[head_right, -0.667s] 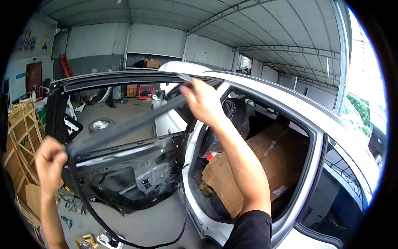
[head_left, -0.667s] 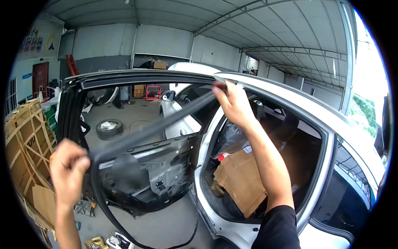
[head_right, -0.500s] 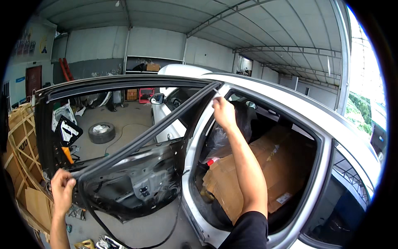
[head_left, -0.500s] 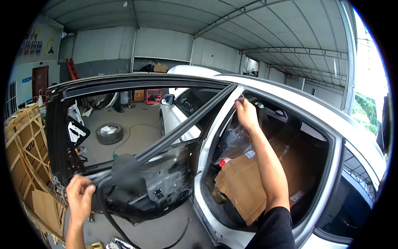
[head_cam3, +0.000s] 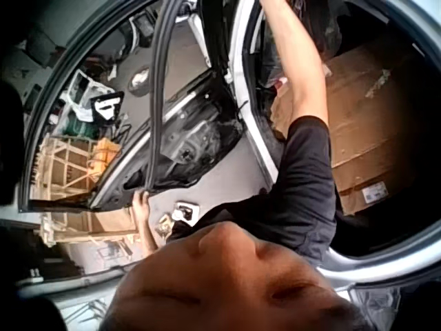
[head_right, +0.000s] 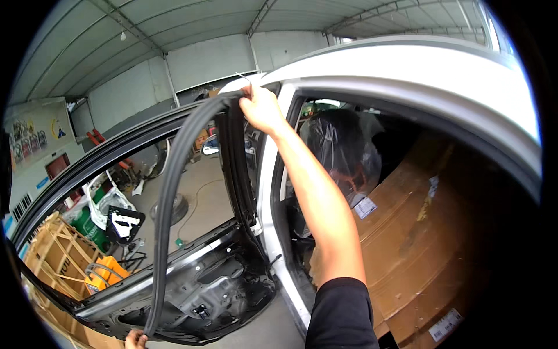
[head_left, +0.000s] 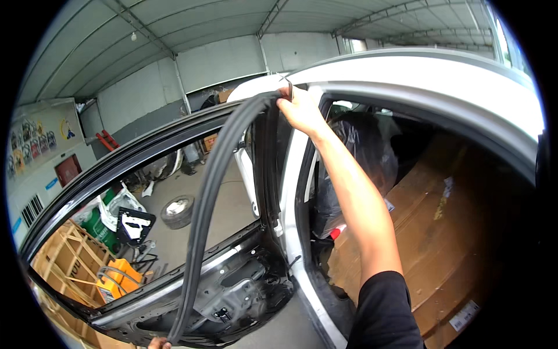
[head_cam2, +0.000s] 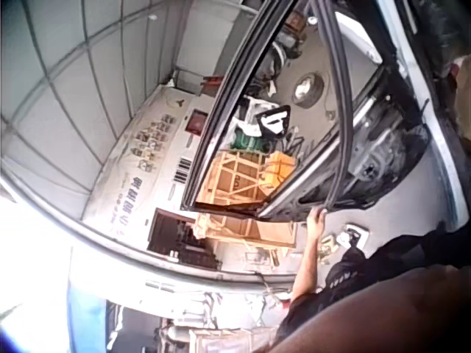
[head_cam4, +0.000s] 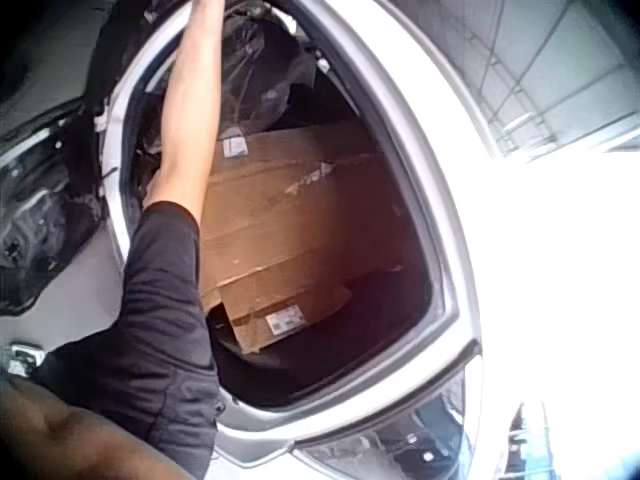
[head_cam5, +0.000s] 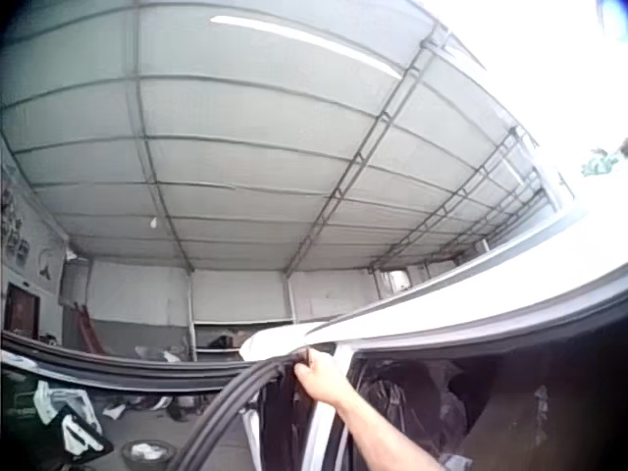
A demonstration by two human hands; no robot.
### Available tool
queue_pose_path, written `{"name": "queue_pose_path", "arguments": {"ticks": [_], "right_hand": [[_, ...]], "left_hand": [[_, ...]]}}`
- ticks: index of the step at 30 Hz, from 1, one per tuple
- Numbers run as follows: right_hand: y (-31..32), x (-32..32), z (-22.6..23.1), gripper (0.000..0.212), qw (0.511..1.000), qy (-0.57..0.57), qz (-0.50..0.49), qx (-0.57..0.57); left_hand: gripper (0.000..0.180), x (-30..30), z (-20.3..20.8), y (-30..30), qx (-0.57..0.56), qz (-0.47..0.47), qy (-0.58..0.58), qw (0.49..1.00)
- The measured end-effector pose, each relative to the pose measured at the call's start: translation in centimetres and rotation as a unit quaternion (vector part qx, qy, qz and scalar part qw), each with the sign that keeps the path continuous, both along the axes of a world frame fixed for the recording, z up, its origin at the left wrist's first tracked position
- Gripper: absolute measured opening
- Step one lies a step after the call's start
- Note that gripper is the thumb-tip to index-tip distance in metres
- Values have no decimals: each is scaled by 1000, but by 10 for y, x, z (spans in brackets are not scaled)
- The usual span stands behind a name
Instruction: The person removes a rubber weather seal from a car door frame using a small flat tool and a power drill. They pry and pull the seal away from the door, then use the drill to remove fasteners before detaching the seal completely.
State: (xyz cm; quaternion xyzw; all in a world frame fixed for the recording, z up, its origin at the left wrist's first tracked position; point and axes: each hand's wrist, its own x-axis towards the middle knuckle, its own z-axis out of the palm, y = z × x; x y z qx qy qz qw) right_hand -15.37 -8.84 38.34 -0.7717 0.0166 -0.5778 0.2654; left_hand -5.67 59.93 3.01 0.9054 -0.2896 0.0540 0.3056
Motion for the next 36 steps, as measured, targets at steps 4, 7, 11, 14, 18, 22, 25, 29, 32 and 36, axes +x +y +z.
{"name": "queue_pose_path", "arguments": {"ticks": [4,7,11,14,18,22,25,29,32,36], "right_hand": [[-17,27,-60,39,987,-99,108,68],[-27,61,-137,36,983,-18,115,145],[-25,102,-255,36,945,80,135,288],[-15,119,-305,34,952,50,112,280],[-27,127,-317,28,965,56,63,246],[-44,134,-328,23,941,76,162,288],[-32,140,-357,25,935,102,80,331],[-4,134,-396,37,935,38,9,354],[8,127,-413,39,838,126,204,490],[2,125,-423,42,804,165,289,492]], "left_hand": [[10,26,-45,-3,-10,10,96,995],[4,44,-65,-10,-64,1,132,989],[8,39,-64,-29,-14,4,141,990],[7,33,-67,-41,185,75,90,976],[22,44,-92,-39,117,67,118,984],[20,42,-107,-31,133,67,99,984],[18,33,-101,-49,111,66,76,989],[21,12,-93,-94,16,147,165,975],[21,7,-89,-111,107,123,113,980],[23,18,-84,-123,122,80,131,981]]}}
